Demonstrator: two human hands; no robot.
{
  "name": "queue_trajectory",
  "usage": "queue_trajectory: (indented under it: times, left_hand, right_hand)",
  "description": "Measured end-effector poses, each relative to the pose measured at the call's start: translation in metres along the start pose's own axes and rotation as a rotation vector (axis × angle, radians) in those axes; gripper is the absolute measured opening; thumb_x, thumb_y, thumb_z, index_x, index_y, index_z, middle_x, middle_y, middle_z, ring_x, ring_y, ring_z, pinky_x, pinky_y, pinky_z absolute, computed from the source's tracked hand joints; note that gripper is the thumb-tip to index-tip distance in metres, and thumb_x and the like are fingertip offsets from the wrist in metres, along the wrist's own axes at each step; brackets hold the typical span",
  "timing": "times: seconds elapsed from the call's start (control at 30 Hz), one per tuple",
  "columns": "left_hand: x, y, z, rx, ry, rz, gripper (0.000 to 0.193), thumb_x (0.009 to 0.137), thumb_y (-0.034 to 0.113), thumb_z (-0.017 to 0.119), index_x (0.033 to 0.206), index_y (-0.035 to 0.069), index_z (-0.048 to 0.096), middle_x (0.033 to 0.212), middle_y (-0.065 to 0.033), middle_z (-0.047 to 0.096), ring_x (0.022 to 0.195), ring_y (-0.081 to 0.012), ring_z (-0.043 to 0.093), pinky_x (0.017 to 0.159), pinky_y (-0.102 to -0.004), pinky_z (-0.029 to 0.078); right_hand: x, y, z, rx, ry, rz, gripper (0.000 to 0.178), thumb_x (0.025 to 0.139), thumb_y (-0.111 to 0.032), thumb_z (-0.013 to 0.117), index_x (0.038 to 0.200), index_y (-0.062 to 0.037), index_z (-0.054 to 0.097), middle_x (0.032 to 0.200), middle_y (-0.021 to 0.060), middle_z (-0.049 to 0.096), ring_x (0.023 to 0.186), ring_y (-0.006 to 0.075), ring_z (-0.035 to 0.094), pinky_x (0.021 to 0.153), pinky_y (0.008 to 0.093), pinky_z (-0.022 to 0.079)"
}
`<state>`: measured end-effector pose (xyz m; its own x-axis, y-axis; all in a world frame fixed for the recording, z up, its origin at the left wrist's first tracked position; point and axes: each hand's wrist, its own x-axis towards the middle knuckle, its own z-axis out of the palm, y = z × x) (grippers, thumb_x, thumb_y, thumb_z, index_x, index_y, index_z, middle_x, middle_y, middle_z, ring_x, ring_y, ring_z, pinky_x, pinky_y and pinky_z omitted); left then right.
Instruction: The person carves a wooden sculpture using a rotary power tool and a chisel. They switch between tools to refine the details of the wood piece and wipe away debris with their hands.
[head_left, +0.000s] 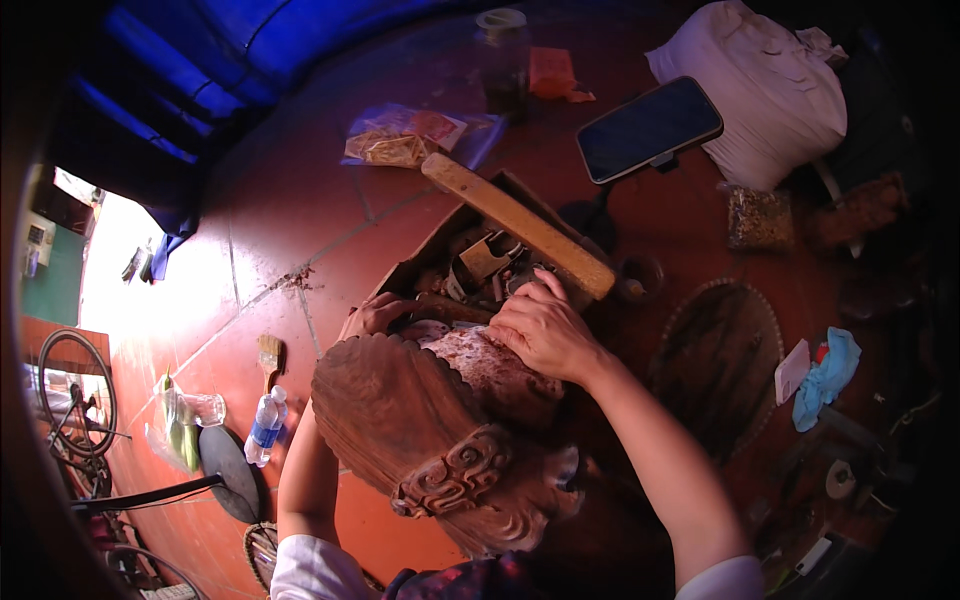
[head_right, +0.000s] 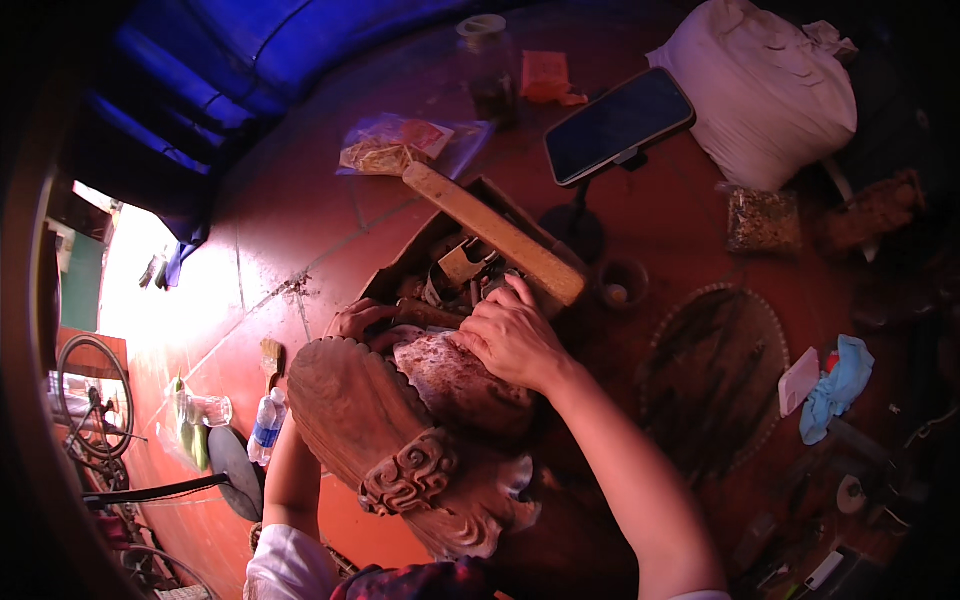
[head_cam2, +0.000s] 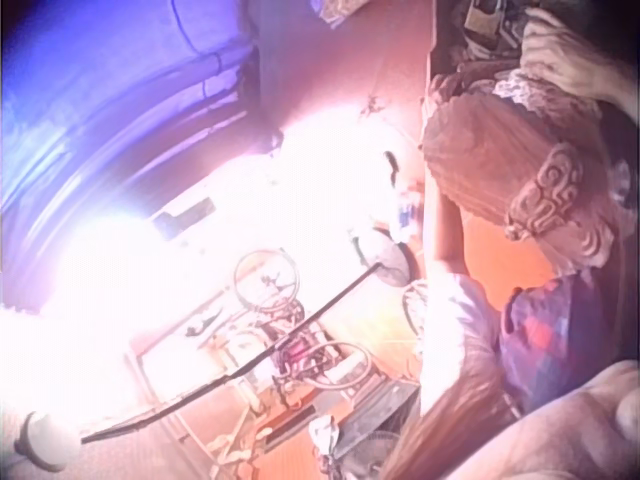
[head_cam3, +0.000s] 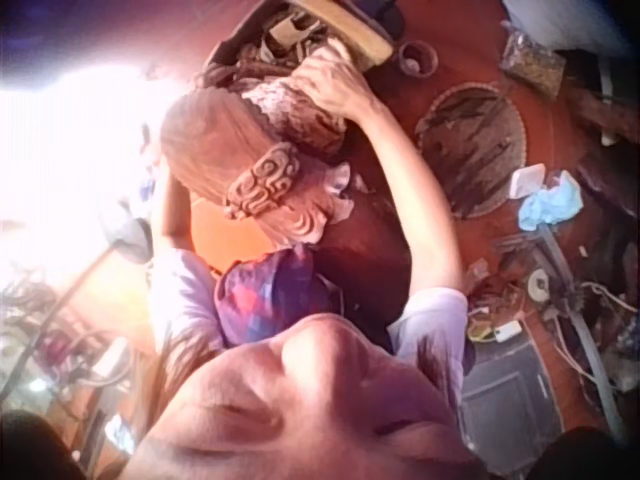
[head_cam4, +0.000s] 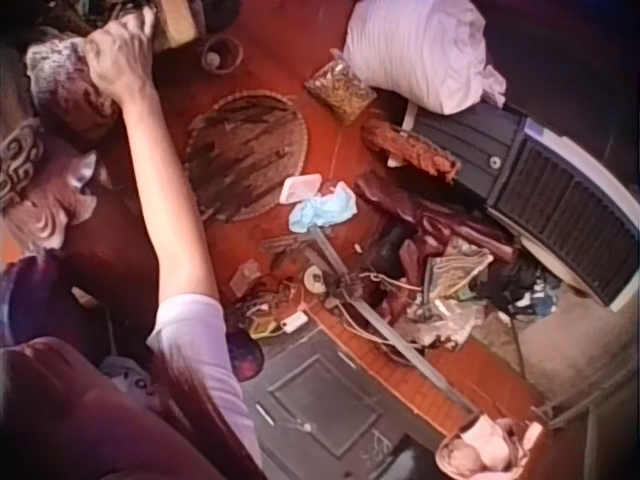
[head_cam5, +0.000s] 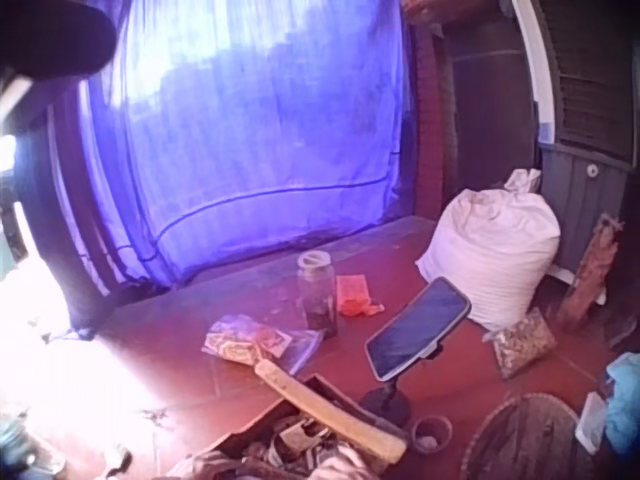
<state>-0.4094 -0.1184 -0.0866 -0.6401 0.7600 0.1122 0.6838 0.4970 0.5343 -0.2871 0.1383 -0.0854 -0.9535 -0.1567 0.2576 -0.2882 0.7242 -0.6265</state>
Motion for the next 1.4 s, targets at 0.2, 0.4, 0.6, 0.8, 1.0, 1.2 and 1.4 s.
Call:
queue_trajectory:
  times: [0.2, 0.4, 0.6, 0.8, 1.0, 1.2, 1.4]
  left_hand:
    - [-0.046, -0.036, -0.008, 0.535, -0.119, -0.15, 0.021, 0.084, 0.033, 0.053, 0.093, 0.02, 0.067, 0.101, -0.0045, 0.055, 0.105, -0.023, 0.047, 0.088, -0.0392, 0.037]
    - [-0.105, 0.005, -0.025, -0.091, 0.256, -0.29, 0.032, 0.076, 0.019, 0.06, 0.105, 0.005, 0.061, 0.12, -0.0107, 0.055, 0.112, -0.0283, 0.051, 0.097, -0.0442, 0.036]
    - [-0.163, 0.067, 0.031, -0.055, 0.487, -0.322, 0.031, 0.073, 0.018, 0.057, 0.098, 0.0, 0.06, 0.114, -0.0178, 0.053, 0.108, -0.0289, 0.051, 0.085, -0.0418, 0.036]
    - [-0.154, 0.084, 0.043, -0.084, 0.668, -0.424, 0.038, 0.072, 0.026, 0.061, 0.102, 0.004, 0.054, 0.098, -0.0126, 0.05, 0.102, -0.0279, 0.049, 0.084, -0.0404, 0.032]
    - [-0.151, 0.081, 0.045, -0.079, 0.631, -0.424, 0.043, 0.07, 0.027, 0.062, 0.105, 0.004, 0.054, 0.098, -0.0115, 0.051, 0.1, -0.0276, 0.05, 0.084, -0.04, 0.032]
    - [-0.154, 0.075, 0.047, -0.073, 0.579, -0.394, 0.052, 0.068, 0.031, 0.063, 0.111, 0.002, 0.055, 0.109, -0.0162, 0.052, 0.105, -0.0325, 0.048, 0.084, -0.0434, 0.031]
    - [-0.156, 0.071, 0.048, 0.013, 0.526, -0.381, 0.047, 0.065, 0.028, 0.068, 0.104, 0.004, 0.058, 0.108, -0.0131, 0.053, 0.101, -0.03, 0.046, 0.081, -0.0428, 0.029]
  right_hand:
    - [0.008, -0.009, -0.001, -0.026, -0.053, -0.052, 0.03, 0.088, -0.033, 0.058, 0.109, -0.013, 0.068, 0.093, 0.003, 0.066, 0.099, 0.0218, 0.055, 0.109, 0.0481, 0.022]
    - [0.013, -0.02, -0.002, -0.129, -0.118, -0.045, 0.029, 0.087, -0.027, 0.061, 0.112, -0.015, 0.067, 0.098, 0.0024, 0.066, 0.1, 0.0209, 0.056, 0.108, 0.0461, 0.022]
    - [0.011, -0.013, -0.001, -0.134, -0.194, -0.023, 0.019, 0.083, -0.012, 0.057, 0.098, -0.0072, 0.067, 0.104, 0.0027, 0.065, 0.107, 0.022, 0.054, 0.11, 0.0445, 0.02]
    - [0.004, 0.002, 0.0, 0.1, -0.119, 0.124, 0.025, 0.083, -0.019, 0.054, 0.1, -0.0034, 0.065, 0.101, 0.0102, 0.065, 0.101, 0.0258, 0.055, 0.104, 0.0391, 0.029]
    - [0.05, -0.045, -0.001, 0.59, -0.352, 0.588, 0.029, 0.091, -0.014, 0.047, 0.113, -0.0016, 0.061, 0.104, 0.0056, 0.065, 0.097, 0.0117, 0.056, 0.086, 0.0282, 0.045]
    - [0.056, -0.005, 0.016, 0.284, -0.46, 0.768, 0.033, 0.088, -0.028, 0.051, 0.107, -0.0053, 0.065, 0.101, 0.0162, 0.067, 0.098, 0.0286, 0.063, 0.083, 0.0381, 0.048]
    - [0.074, -0.042, 0.027, -0.203, -0.504, 0.414, 0.02, 0.081, -0.021, 0.06, 0.096, -0.0091, 0.063, 0.094, 0.0222, 0.065, 0.094, 0.0388, 0.062, 0.078, 0.0478, 0.048]
